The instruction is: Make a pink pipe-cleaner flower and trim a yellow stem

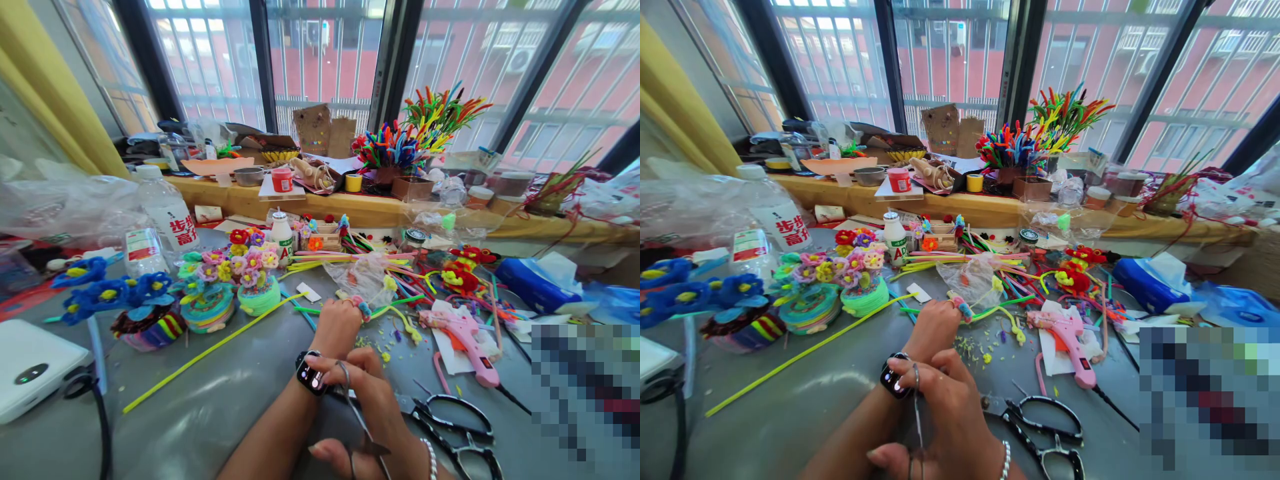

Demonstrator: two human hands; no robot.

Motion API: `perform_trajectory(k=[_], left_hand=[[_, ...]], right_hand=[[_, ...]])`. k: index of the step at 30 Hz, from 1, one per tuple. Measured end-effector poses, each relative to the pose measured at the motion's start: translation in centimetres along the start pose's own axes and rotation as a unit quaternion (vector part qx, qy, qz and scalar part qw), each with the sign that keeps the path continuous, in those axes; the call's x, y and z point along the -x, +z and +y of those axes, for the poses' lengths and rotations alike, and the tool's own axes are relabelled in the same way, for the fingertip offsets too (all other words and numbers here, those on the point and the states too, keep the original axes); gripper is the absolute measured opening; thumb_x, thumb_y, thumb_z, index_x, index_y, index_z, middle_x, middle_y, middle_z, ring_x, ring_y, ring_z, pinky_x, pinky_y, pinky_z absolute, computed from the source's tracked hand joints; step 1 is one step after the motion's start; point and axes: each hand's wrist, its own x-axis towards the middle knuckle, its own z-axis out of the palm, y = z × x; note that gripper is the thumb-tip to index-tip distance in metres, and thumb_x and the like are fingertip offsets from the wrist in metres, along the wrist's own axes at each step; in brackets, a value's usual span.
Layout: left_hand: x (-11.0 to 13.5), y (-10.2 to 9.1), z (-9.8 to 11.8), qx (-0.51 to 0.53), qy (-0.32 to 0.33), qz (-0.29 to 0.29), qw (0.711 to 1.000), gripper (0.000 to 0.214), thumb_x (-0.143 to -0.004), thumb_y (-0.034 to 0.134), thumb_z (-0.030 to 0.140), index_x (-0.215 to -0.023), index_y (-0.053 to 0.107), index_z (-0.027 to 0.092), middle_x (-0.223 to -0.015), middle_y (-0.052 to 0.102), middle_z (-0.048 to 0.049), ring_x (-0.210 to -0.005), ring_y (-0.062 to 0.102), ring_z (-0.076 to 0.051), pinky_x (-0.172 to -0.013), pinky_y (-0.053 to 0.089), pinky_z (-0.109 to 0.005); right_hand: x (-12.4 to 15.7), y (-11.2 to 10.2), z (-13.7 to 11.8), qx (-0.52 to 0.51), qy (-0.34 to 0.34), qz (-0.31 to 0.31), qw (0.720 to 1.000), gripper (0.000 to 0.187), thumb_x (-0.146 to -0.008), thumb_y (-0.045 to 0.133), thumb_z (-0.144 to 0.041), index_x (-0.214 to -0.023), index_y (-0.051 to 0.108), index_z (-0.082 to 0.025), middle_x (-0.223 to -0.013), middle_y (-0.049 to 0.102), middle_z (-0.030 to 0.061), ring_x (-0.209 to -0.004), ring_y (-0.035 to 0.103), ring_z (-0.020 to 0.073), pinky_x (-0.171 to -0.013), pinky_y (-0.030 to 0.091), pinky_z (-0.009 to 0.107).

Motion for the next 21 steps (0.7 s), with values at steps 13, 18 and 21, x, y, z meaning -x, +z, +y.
perform_trajectory(k=[13,18,21], left_hand=[[-0.30,-0.17,0.05,0.003,-0.008,-0.021,1.000,0.026,-0.075,0.034,0.006,-0.081,0.060,0.008,-0.077,0.063,-0.0139,-0.075,0.057,-0.022,-0.065,0.039,-0.033],[-0.29,-0.22,0.01,0.004,-0.004,-0.014,1.000,0.025,-0.074,0.036,0.005,-0.079,0.060,0.008,-0.076,0.063,-0.0129,-0.075,0.058,-0.023,-0.064,0.039,-0.034],[-0.19,-0.21,0.00,0.003,0.000,-0.007,1.000,0.025,-0.074,0.035,0.005,-0.080,0.059,0.009,-0.077,0.063,-0.0122,-0.074,0.058,-0.022,-0.064,0.039,-0.033]], right_hand=[[0.47,-0.12,0.63,-0.019,0.032,0.063,0.997,0.039,-0.069,0.052,-0.042,-0.100,0.040,-0.023,-0.102,0.056,0.0050,-0.082,0.049,0.0210,-0.072,0.040,0.034],[0.32,-0.37,0.40,-0.023,0.024,0.047,0.998,0.038,-0.070,0.051,-0.040,-0.103,0.039,-0.024,-0.103,0.056,0.0046,-0.081,0.050,0.0205,-0.073,0.040,0.034],[0.27,-0.38,0.15,-0.035,0.010,0.037,0.999,0.039,-0.070,0.050,-0.043,-0.102,0.039,-0.024,-0.102,0.057,0.0045,-0.079,0.050,0.0199,-0.071,0.041,0.033]])
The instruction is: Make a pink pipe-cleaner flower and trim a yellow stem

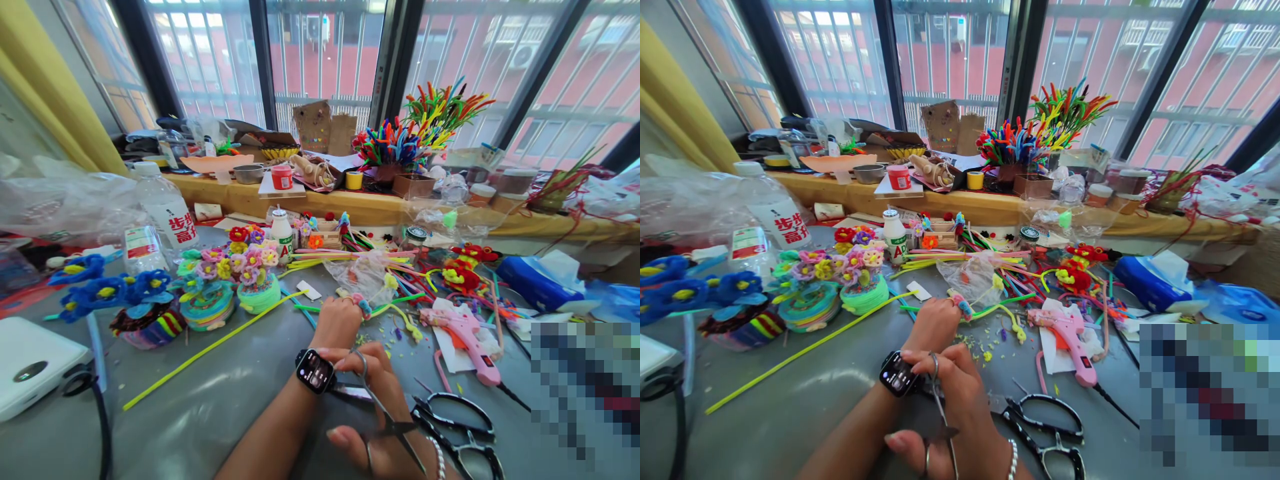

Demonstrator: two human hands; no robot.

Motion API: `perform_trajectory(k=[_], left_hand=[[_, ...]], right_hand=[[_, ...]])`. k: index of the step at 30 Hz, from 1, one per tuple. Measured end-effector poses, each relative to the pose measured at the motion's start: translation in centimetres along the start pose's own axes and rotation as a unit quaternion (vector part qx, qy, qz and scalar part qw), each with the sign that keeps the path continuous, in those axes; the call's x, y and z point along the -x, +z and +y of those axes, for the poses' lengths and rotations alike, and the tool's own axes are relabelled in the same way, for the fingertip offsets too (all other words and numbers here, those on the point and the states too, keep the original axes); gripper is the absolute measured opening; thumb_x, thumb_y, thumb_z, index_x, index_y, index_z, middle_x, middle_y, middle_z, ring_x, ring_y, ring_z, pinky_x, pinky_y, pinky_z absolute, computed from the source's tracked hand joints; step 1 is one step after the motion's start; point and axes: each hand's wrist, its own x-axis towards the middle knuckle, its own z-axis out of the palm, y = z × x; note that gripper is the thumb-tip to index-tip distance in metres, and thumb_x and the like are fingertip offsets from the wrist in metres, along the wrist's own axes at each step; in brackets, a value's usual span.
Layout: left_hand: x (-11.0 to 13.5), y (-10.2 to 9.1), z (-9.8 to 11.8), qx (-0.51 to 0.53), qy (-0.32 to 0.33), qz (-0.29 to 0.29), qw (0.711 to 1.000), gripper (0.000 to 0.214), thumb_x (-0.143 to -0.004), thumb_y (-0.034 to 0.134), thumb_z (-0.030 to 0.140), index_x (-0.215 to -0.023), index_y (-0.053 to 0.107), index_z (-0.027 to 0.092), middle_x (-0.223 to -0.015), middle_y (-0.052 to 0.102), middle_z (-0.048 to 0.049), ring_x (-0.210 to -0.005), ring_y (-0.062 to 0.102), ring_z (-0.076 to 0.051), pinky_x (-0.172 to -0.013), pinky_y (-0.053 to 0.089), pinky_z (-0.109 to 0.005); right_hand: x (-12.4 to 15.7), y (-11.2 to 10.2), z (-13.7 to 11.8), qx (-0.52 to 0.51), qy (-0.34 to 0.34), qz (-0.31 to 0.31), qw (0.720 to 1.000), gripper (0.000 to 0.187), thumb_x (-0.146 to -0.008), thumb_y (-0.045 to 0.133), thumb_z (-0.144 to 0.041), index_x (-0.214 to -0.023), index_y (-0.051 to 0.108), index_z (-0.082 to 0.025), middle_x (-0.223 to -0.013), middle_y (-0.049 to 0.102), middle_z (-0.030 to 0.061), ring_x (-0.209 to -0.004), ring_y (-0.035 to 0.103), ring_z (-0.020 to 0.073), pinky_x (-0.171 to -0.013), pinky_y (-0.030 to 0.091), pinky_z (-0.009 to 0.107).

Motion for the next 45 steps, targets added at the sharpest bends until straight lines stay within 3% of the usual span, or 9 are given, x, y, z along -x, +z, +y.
perform_trajectory(k=[10,18,25,32,45], left_hand=[[0.1,0.7,-0.2,0.000,0.006,0.014,1.000,0.021,-0.075,0.037,0.007,-0.078,0.058,0.011,-0.075,0.062,-0.0114,-0.074,0.057,-0.022,-0.064,0.038,-0.033],[0.1,0.3,0.0,-0.003,0.002,0.005,1.000,0.022,-0.075,0.036,0.007,-0.079,0.058,0.009,-0.074,0.062,-0.0130,-0.074,0.058,-0.023,-0.064,0.039,-0.034],[0.2,0.2,0.0,0.000,0.005,0.006,1.000,0.022,-0.076,0.036,0.008,-0.078,0.058,0.010,-0.074,0.062,-0.0118,-0.076,0.057,-0.022,-0.065,0.039,-0.034],[0.1,0.1,0.0,-0.005,-0.001,0.001,1.000,0.023,-0.075,0.036,0.006,-0.077,0.058,0.009,-0.074,0.062,-0.0127,-0.074,0.058,-0.023,-0.064,0.039,-0.034],[0.0,0.2,0.1,-0.012,-0.006,0.013,1.000,0.023,-0.075,0.036,0.005,-0.076,0.059,0.008,-0.072,0.063,-0.0131,-0.072,0.059,-0.023,-0.062,0.038,-0.032]], right_hand=[[0.1,0.2,0.1,0.005,-0.012,-0.056,0.998,0.047,-0.065,0.053,-0.050,-0.102,0.040,-0.024,-0.102,0.058,0.0046,-0.077,0.050,0.0195,-0.067,0.043,0.031],[0.2,0.0,0.2,0.006,-0.011,-0.017,1.000,0.041,-0.069,0.048,-0.046,-0.103,0.039,-0.025,-0.102,0.058,0.0046,-0.078,0.050,0.0201,-0.067,0.042,0.033],[0.0,-0.3,0.0,0.006,-0.015,-0.027,1.000,0.040,-0.070,0.046,-0.050,-0.100,0.043,-0.024,-0.086,0.061,0.0043,-0.071,0.050,0.0189,-0.063,0.042,0.031],[0.1,-0.5,0.1,0.000,0.004,0.011,1.000,0.038,-0.073,0.042,-0.050,-0.100,0.041,-0.023,-0.101,0.058,0.0057,-0.075,0.049,0.0198,-0.066,0.040,0.033],[0.6,-0.7,0.5,0.000,0.023,0.006,1.000,0.038,-0.075,0.042,-0.047,-0.103,0.037,-0.023,-0.104,0.054,0.0053,-0.084,0.045,0.0204,-0.076,0.035,0.035]])
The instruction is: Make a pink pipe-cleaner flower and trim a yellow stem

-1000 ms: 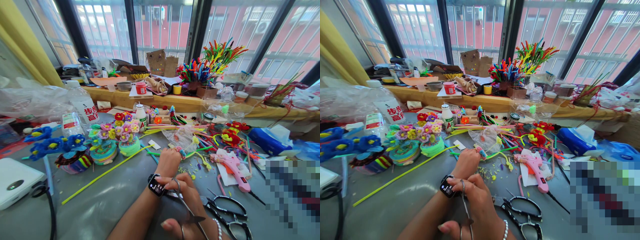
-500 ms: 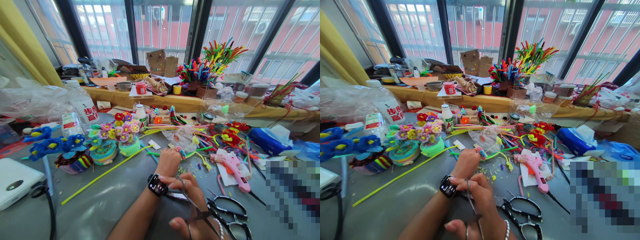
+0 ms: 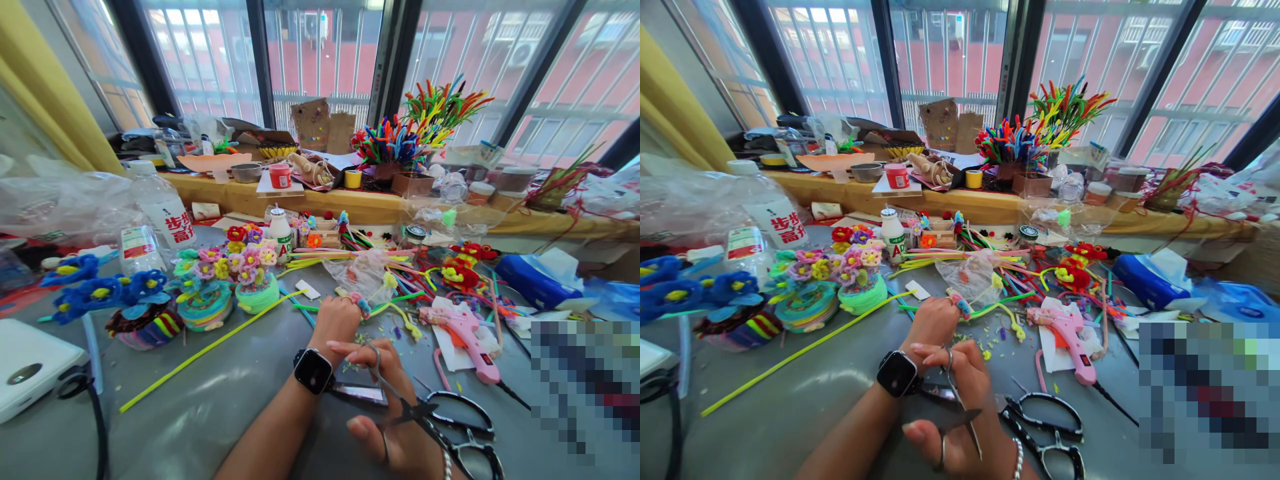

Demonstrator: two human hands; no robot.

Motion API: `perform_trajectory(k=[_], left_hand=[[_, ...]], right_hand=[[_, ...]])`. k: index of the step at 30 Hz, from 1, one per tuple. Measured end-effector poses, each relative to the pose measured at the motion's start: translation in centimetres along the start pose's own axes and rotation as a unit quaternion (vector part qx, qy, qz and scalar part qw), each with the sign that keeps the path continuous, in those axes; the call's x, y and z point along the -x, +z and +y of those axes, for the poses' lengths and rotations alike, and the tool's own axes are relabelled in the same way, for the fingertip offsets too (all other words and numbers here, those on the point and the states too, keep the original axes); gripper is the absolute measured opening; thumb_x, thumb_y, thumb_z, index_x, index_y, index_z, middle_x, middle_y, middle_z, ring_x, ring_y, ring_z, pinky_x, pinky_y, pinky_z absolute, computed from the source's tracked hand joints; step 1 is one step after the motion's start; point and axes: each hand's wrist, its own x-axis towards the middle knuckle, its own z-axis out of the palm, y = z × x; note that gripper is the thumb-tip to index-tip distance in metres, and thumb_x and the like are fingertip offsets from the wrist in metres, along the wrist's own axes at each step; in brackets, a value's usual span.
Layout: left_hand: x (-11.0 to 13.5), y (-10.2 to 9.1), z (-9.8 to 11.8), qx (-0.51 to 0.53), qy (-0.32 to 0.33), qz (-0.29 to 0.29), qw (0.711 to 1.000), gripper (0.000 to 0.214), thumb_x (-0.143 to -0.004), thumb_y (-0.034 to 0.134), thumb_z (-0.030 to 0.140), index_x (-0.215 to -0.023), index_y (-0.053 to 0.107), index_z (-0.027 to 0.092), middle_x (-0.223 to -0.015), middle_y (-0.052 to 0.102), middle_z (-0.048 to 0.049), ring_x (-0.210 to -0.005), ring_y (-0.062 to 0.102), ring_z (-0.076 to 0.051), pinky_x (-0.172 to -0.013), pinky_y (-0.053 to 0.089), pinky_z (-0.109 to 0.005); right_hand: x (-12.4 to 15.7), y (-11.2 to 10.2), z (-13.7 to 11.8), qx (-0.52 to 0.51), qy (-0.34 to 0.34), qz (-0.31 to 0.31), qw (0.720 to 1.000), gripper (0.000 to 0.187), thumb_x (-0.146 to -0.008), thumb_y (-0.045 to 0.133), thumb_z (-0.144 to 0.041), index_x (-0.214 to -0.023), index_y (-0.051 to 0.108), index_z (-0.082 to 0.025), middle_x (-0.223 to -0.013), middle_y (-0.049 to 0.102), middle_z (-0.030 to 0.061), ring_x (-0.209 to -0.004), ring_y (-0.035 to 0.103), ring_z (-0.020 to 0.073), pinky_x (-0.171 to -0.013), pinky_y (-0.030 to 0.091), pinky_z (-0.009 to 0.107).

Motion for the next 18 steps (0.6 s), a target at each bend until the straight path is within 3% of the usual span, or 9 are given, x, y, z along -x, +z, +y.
perform_trajectory(k=[11,18], left_hand=[[-0.17,0.69,-0.17,-0.005,-0.005,0.021,1.000,0.022,-0.073,0.040,0.006,-0.072,0.061,0.011,-0.067,0.064,-0.0118,-0.066,0.058,-0.022,-0.058,0.035,-0.030],[-0.24,0.94,-0.32,-0.002,-0.002,0.020,1.000,0.025,-0.072,0.037,0.003,-0.072,0.061,0.011,-0.067,0.064,-0.0120,-0.067,0.059,-0.023,-0.058,0.036,-0.031]], right_hand=[[0.32,0.19,0.25,-0.044,0.061,0.013,0.997,0.037,-0.075,0.041,-0.048,-0.102,0.039,-0.023,-0.105,0.051,0.0058,-0.086,0.045,0.0205,-0.073,0.037,0.034],[-0.27,0.17,-0.21,-0.040,0.019,0.014,0.999,0.035,-0.075,0.042,-0.046,-0.101,0.040,-0.023,-0.100,0.055,0.0045,-0.085,0.046,0.0196,-0.076,0.037,0.033]])
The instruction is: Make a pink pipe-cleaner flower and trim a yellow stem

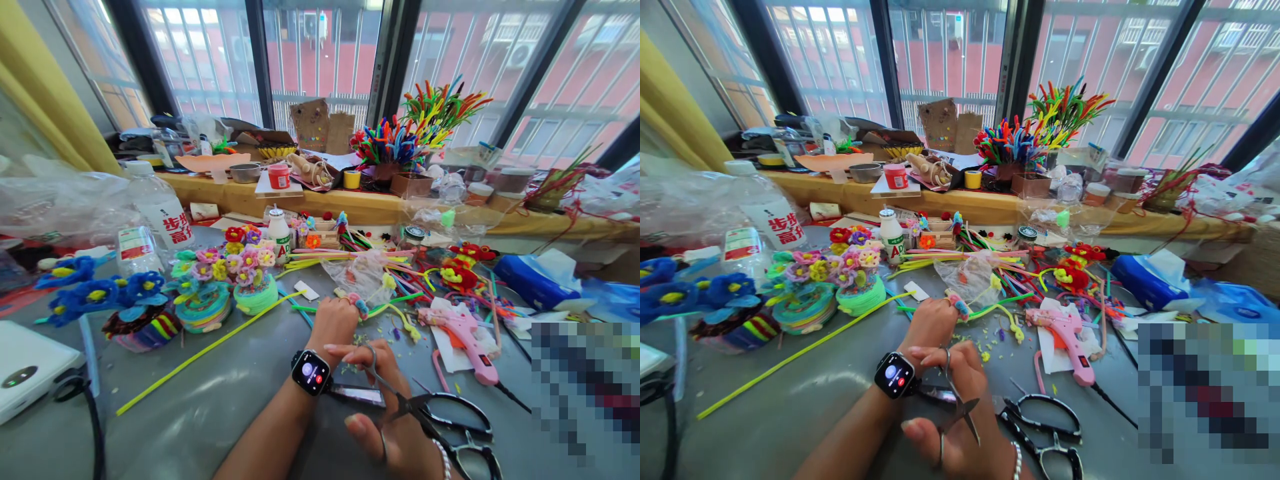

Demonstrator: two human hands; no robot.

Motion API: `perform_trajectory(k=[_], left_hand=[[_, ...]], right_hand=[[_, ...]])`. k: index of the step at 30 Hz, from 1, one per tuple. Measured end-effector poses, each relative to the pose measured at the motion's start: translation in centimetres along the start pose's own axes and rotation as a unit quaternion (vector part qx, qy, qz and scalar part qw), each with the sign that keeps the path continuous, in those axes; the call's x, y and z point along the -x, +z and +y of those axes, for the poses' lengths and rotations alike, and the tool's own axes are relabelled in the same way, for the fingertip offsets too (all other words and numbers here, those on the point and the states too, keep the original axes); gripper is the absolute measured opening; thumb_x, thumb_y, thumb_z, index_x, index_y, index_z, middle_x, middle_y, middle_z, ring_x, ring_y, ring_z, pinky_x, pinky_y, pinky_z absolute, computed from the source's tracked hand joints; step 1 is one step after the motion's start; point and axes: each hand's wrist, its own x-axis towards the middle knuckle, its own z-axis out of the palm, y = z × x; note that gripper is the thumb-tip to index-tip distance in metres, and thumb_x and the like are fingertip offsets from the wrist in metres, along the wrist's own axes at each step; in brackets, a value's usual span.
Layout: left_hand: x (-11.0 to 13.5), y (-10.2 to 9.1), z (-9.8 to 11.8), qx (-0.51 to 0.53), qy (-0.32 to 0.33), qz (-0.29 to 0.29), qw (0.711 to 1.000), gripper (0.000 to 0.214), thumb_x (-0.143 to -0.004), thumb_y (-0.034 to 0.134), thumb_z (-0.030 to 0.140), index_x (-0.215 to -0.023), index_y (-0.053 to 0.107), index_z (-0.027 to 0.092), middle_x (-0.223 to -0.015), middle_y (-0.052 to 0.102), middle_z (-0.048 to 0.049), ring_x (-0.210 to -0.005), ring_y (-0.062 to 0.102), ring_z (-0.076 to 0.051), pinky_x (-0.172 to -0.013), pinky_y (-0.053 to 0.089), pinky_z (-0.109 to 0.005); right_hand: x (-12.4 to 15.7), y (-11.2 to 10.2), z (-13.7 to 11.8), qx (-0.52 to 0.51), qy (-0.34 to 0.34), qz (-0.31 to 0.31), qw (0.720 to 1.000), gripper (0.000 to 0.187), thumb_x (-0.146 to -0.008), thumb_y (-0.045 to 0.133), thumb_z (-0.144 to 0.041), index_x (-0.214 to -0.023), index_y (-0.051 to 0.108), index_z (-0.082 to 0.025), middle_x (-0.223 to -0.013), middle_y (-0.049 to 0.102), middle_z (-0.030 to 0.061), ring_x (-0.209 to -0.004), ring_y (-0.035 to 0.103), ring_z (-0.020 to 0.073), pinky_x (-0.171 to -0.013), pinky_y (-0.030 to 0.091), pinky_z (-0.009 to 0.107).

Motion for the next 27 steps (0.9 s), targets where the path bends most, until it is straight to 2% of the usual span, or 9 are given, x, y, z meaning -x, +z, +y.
perform_trajectory(k=[10,13,16,19,21,23,25,27], left_hand=[[0.1,-0.2,0.0,0.036,-0.008,0.001,0.999,0.025,-0.071,0.038,0.005,-0.072,0.062,0.011,-0.068,0.064,-0.0132,-0.068,0.059,-0.024,-0.061,0.038,-0.032],[0.2,-0.3,-0.2,0.065,-0.021,0.010,0.998,0.021,-0.073,0.040,0.010,-0.069,0.061,0.013,-0.068,0.064,-0.0118,-0.067,0.059,-0.022,-0.059,0.039,-0.031],[0.3,-0.5,-0.6,0.102,-0.057,0.032,0.993,0.023,-0.077,0.038,0.019,-0.069,0.060,0.014,-0.069,0.064,-0.0112,-0.065,0.060,-0.022,-0.056,0.040,-0.030],[0.3,-0.8,-1.0,0.144,-0.089,0.054,0.984,0.025,-0.080,0.036,0.025,-0.073,0.057,0.015,-0.069,0.065,-0.0073,-0.064,0.061,-0.017,-0.056,0.043,-0.027],[0.3,-0.9,-1.0,0.233,-0.102,0.073,0.964,0.022,-0.080,0.037,0.028,-0.074,0.055,0.016,-0.066,0.066,-0.0033,-0.061,0.061,-0.013,-0.056,0.044,-0.022],[0.3,-1.0,-0.9,0.356,-0.114,0.098,0.922,0.018,-0.077,0.041,0.029,-0.072,0.054,0.017,-0.063,0.065,-0.0007,-0.057,0.061,-0.012,-0.055,0.045,-0.020],[0.3,-1.1,-0.7,0.449,-0.124,0.116,0.877,0.016,-0.074,0.045,0.029,-0.069,0.054,0.017,-0.060,0.064,-0.0001,-0.055,0.061,-0.012,-0.054,0.045,-0.021],[0.4,-1.2,-0.5,0.463,-0.125,0.126,0.869,0.015,-0.073,0.047,0.029,-0.067,0.054,0.017,-0.059,0.064,-0.0002,-0.054,0.060,-0.013,-0.054,0.045,-0.022]], right_hand=[[0.1,-0.2,0.1,-0.004,0.004,-0.019,1.000,0.035,-0.074,0.043,-0.048,-0.100,0.041,-0.024,-0.098,0.056,0.0033,-0.083,0.046,0.0192,-0.074,0.037,0.033],[-0.1,-0.6,0.3,0.001,0.025,0.004,1.000,0.036,-0.072,0.044,-0.053,-0.091,0.047,-0.022,-0.095,0.056,0.0044,-0.081,0.046,0.0194,-0.071,0.037,0.032],[-0.2,-1.5,0.8,0.023,0.055,0.035,0.998,0.039,-0.069,0.043,-0.057,-0.075,0.055,-0.021,-0.082,0.054,0.0043,-0.076,0.048,0.0198,-0.069,0.037,0.032],[-0.4,-2.7,1.3,0.047,0.111,0.106,0.987,0.040,-0.072,0.041,-0.055,-0.067,0.060,-0.020,-0.074,0.049,0.0032,-0.071,0.048,0.0188,-0.064,0.037,0.030],[-0.5,-3.2,1.7,0.052,0.148,0.150,0.976,0.039,-0.074,0.041,-0.052,-0.064,0.059,-0.019,-0.072,0.049,0.0030,-0.070,0.048,0.0182,-0.063,0.037,0.029],[-0.8,-3.5,2.0,0.046,0.188,0.162,0.968,0.040,-0.074,0.041,-0.051,-0.060,0.058,-0.018,-0.065,0.050,0.0023,-0.063,0.047,0.0164,-0.058,0.036,0.026],[-1.0,-3.7,2.3,0.034,0.242,0.144,0.959,0.041,-0.073,0.042,-0.052,-0.058,0.056,-0.017,-0.054,0.045,0.0000,-0.052,0.041,0.0129,-0.049,0.033,0.023],[-1.1,-3.7,2.6,0.015,0.286,0.111,0.952,0.039,-0.070,0.047,-0.051,-0.058,0.055,-0.016,-0.048,0.038,-0.0031,-0.045,0.034,0.0097,-0.043,0.028,0.021]])
